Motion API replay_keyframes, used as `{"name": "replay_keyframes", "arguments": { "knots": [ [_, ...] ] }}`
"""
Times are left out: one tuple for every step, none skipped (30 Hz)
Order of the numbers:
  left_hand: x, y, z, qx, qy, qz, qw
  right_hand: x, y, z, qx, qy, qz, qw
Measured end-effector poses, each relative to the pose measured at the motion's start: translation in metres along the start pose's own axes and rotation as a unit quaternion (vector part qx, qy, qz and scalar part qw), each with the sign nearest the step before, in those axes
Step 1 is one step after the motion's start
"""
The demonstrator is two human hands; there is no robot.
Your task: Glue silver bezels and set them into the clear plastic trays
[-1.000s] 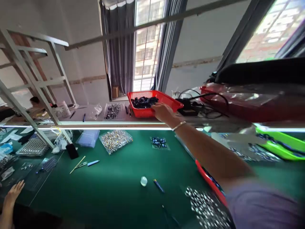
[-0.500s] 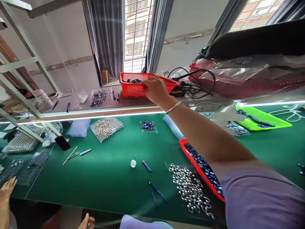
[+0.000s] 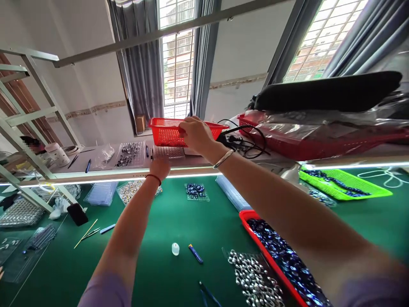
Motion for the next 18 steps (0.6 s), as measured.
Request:
{"name": "replay_keyframes", "arguments": {
  "knots": [
    [-0.004,0.013,0.003,0.012,0.023,-0.001,1.000,0.000,0.001,-0.003,0.000,0.000,-0.005,1.000],
    [-0.007,0.022,0.006,0.024,0.043,-0.001,0.999,-0.001,0.003,-0.005,0.001,0.000,-0.008,1.000],
    [-0.008,0.026,0.010,0.035,0.062,0.001,0.997,-0.002,0.003,-0.007,0.001,-0.001,-0.011,1.000],
    [-0.008,0.027,0.014,0.042,0.079,0.006,0.996,-0.004,0.004,-0.009,0.001,-0.001,-0.013,1.000],
    [-0.007,0.024,0.018,0.045,0.095,0.015,0.994,-0.005,0.004,-0.011,0.002,0.000,-0.014,1.000],
    [-0.007,0.017,0.022,0.043,0.110,0.026,0.993,-0.007,0.003,-0.012,0.003,0.001,-0.015,1.000],
    [-0.006,0.009,0.025,0.035,0.125,0.037,0.991,-0.008,0.003,-0.013,0.003,0.003,-0.015,1.000],
    [-0.006,0.000,0.029,0.025,0.140,0.048,0.989,-0.009,0.003,-0.013,0.004,0.004,-0.015,1.000],
    [-0.006,-0.010,0.031,0.013,0.154,0.059,0.986,-0.009,0.002,-0.013,0.006,0.006,-0.014,1.000],
    [-0.005,-0.019,0.034,0.002,0.167,0.070,0.983,-0.010,0.002,-0.012,0.007,0.007,-0.012,1.000],
    [-0.005,-0.026,0.035,-0.008,0.177,0.083,0.981,-0.010,0.002,-0.011,0.008,0.009,-0.011,1.000],
    [-0.004,-0.031,0.036,-0.016,0.186,0.095,0.978,-0.010,0.002,-0.009,0.010,0.011,-0.010,1.000],
    [-0.003,-0.034,0.036,-0.023,0.192,0.107,0.975,-0.011,0.002,-0.008,0.012,0.012,-0.009,1.000],
    [-0.002,-0.035,0.036,-0.029,0.197,0.118,0.973,-0.011,0.002,-0.006,0.014,0.014,-0.009,1.000],
    [0.000,-0.034,0.035,-0.034,0.200,0.126,0.971,-0.011,0.002,-0.004,0.015,0.016,-0.009,1.000],
    [0.001,-0.032,0.034,-0.039,0.202,0.132,0.970,-0.010,0.002,-0.003,0.015,0.017,-0.009,1.000],
    [0.003,-0.029,0.033,-0.044,0.204,0.135,0.969,-0.010,0.002,-0.002,0.015,0.018,-0.009,1.000],
    [0.003,-0.026,0.032,-0.049,0.206,0.136,0.968,-0.010,0.002,0.000,0.015,0.018,-0.010,1.000]
  ]
}}
Point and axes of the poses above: each hand's wrist, its own y-axis towards the middle knuckle, its own z-axis out of the palm, x = y × z, the point moved 7 cm from there along y, towards the middle knuckle, and after that the axes turned 6 degrees about -x, right-handed, at the moved point
